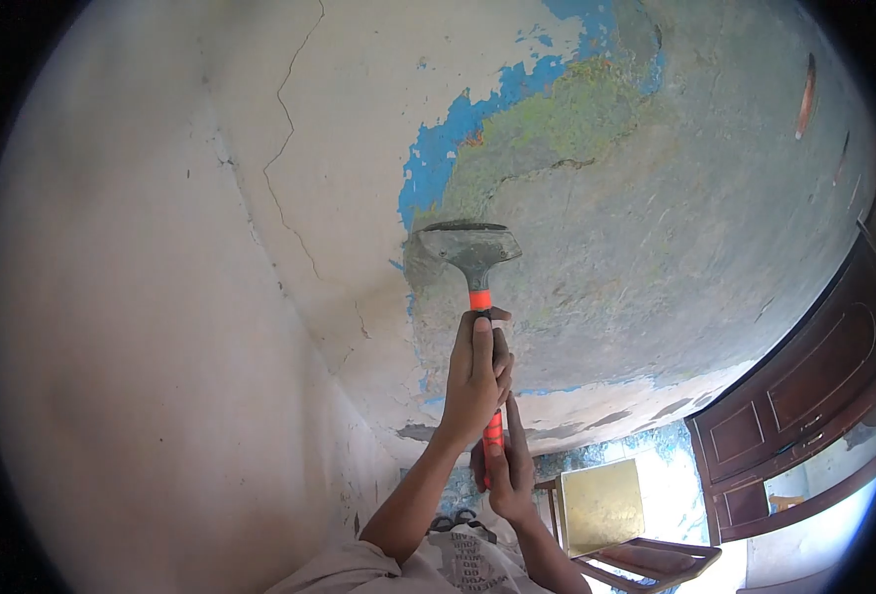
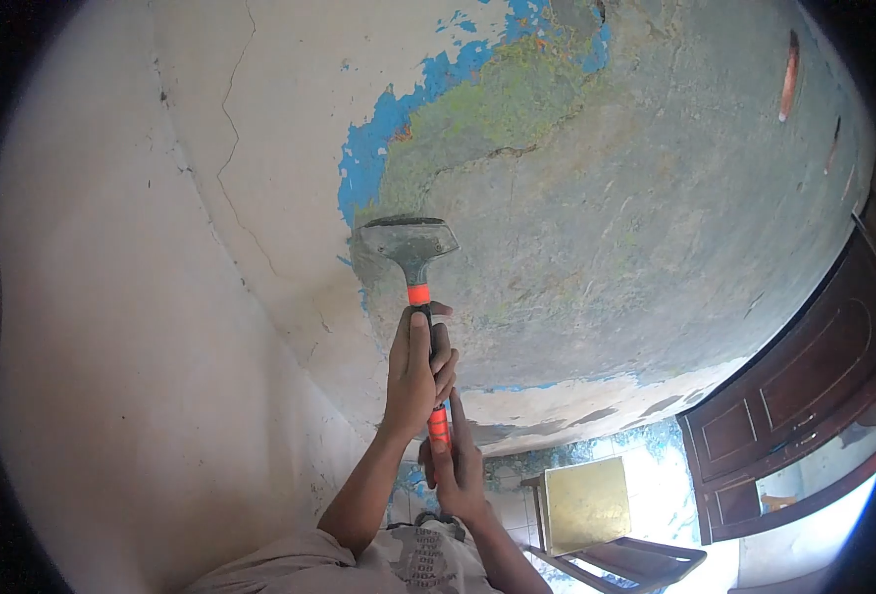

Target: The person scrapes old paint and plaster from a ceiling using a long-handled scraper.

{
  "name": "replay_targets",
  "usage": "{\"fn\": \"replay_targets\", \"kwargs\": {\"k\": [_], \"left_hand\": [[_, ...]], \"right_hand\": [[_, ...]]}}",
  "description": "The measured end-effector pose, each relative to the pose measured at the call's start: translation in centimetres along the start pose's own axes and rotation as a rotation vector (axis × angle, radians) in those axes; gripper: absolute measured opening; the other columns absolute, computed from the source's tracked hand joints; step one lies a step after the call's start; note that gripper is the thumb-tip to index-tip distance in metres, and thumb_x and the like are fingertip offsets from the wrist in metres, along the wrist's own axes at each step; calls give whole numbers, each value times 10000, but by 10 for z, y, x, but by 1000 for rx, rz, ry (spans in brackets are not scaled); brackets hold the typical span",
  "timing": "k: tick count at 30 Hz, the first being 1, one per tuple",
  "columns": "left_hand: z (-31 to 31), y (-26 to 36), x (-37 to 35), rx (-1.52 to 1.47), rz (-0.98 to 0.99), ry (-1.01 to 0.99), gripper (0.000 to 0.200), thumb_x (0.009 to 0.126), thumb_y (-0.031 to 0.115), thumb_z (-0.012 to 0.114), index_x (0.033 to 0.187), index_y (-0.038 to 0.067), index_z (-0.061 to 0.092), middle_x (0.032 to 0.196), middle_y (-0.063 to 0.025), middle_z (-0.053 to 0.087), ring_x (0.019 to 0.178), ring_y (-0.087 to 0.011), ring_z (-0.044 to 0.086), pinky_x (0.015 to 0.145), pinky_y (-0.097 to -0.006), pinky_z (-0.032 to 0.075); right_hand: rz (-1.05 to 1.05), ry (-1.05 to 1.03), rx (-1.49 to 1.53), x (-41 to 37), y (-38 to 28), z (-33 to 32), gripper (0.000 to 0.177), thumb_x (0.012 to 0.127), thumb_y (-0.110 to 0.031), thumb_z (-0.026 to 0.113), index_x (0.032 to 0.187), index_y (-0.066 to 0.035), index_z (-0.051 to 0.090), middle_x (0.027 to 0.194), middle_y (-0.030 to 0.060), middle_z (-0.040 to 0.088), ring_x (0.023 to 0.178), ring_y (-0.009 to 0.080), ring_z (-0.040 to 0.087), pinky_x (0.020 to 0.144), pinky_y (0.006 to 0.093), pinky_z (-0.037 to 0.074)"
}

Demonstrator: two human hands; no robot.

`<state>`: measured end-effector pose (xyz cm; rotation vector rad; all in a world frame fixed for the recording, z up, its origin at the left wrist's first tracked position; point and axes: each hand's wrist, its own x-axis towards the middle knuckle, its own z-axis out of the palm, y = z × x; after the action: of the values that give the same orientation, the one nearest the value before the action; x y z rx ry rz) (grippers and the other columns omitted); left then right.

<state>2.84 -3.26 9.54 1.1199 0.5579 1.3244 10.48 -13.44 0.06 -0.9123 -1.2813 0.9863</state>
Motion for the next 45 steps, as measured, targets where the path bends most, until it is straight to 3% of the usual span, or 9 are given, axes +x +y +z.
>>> {"fn": "replay_targets", "kwargs": {"k": [3, 12, 18, 24, 28, 31, 34, 40, 45], "left_hand": [[2, 6, 5, 24, 15, -13, 404, 1113, 444, 320, 1122, 78, 492, 638, 58, 343, 437, -24, 294, 379, -221, 260], [9, 9, 5, 23, -46, 59, 406, 1089, 488, 380, 924, 121, 435, 638, 58, 337, 438, -41, 280, 394, -226, 256], [5, 12, 0, 34, -73, 26, 416, 1092, 480, 376, 897, 116, 418, 640, 52, 336, 447, -39, 291, 383, -237, 245], [15, 33, 19, 37, 27, 33, 383, 1100, 429, 381, 885, 113, 409, 630, 49, 336, 426, -41, 280, 371, -233, 244], [11, 31, 8, 37, -59, 38, 375, 1100, 416, 387, 882, 112, 410, 636, 48, 346, 432, -42, 285, 371, -238, 245], [2, 11, 2, 81, -64, 53, 377, 1097, 421, 396, 884, 110, 412, 645, 47, 354, 449, -42, 282, 388, -241, 255], [9, 30, 9, -58, -74, 23, 371, 1096, 410, 408, 884, 106, 416, 661, 45, 366, 476, -40, 289, 411, -232, 270], [1, 16, 2, 82, -61, 45, 373, 1091, 420, 417, 893, 105, 430, 657, 43, 364, 477, -49, 286, 416, -233, 271], [5, 34, 9, 16, -78, 6, 369, 1092, 419, 411, 887, 112, 423, 643, 47, 347, 461, -49, 272, 401, -228, 257]], "right_hand": [[11, 27, -15, 2, -15, 9, 680, 1081, -250, 381, 1607, 21, 46, 702, 34, 553, 483, 65, 448, 445, 231, 386], [-14, 27, -115, -2, -24, 16, 687, 1064, -216, 371, 1582, 88, 38, 610, 41, 540, 497, 90, 501, 483, 263, 415], [-26, 27, -175, -6, -28, 20, 683, 1071, -232, 354, 1574, 106, 39, 601, 47, 534, 496, 87, 503, 485, 255, 408], [-48, 42, -123, 15, -48, 24, 669, 1075, -226, 345, 1577, 100, 45, 613, 42, 531, 509, 73, 487, 485, 258, 399], [-20, 40, -164, 1, -40, 27, 666, 1078, -230, 334, 1586, 78, 33, 651, 29, 533, 525, 60, 466, 488, 244, 388], [-16, 34, -57, -8, -35, 31, 666, 1077, -223, 329, 1589, 69, 18, 649, 19, 523, 522, 54, 451, 488, 236, 381], [60, 17, -37, 1, -58, 30, 670, 1080, -224, 325, 1590, 65, 1, 642, 11, 507, 522, 52, 443, 488, 227, 375], [41, 33, 11, -9, -45, 38, 669, 1089, -246, 311, 1593, 51, -13, 665, 15, 506, 503, 46, 423, 469, 216, 370], [61, 5, 149, 1, -69, 39, 662, 1096, -258, 298, 1597, 38, -16, 686, 6, 489, 493, 41, 419, 448, 207, 367]]}}
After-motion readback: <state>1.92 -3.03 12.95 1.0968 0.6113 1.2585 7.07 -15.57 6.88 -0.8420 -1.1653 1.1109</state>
